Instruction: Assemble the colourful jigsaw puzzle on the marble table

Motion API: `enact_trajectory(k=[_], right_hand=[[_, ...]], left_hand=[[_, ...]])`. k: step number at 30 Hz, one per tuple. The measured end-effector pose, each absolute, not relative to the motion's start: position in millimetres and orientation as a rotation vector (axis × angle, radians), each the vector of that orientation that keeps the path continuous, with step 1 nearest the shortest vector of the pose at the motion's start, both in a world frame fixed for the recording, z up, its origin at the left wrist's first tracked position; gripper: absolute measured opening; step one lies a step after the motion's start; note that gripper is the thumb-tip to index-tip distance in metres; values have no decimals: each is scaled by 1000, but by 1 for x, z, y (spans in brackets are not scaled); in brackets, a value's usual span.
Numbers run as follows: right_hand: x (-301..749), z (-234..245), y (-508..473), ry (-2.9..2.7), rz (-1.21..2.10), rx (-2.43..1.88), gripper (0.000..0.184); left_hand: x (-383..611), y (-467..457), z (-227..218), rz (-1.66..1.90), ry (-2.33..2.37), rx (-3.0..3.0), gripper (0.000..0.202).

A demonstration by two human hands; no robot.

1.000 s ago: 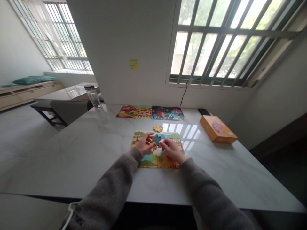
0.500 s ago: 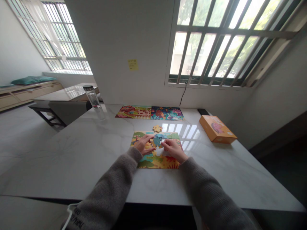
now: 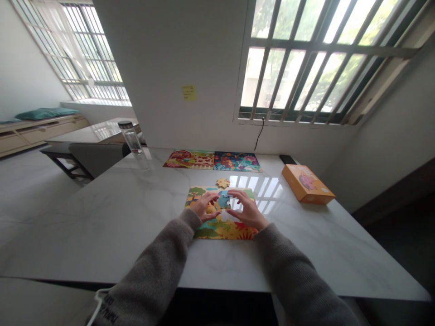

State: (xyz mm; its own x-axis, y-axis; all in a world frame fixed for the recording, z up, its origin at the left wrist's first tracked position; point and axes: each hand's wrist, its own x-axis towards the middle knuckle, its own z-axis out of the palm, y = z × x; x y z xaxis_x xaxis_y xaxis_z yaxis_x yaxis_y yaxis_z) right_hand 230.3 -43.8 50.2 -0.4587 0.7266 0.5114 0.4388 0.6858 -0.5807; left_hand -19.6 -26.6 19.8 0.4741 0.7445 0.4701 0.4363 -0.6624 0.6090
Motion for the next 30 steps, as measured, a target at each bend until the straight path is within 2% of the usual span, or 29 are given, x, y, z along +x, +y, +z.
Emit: enact_trajectory(k=[3,5,11,17,23,30], right_hand=[[231,47,-42,-2215,498,-829,35],[232,43,-39,-2228,501,-841,31],[245,31,-33,-2312,362,-973,31],[246,22,-27,-2302,255,-1104,31],[239,17,-14,-2275,201,-1162,40],[236,13,-8,-2341,184,-1184,31]], left_hand=[[-19,-28,20,1004,986,2336,52],[-19,-28,19,990,1014,2356,54],[-25,-21,11,1023,1148,2349,45],[-27,-15,0,882,1182,2427,31],[-22,-19,3,881,1234,2433,27],[-19,-24,6,779,1320,2531,31]])
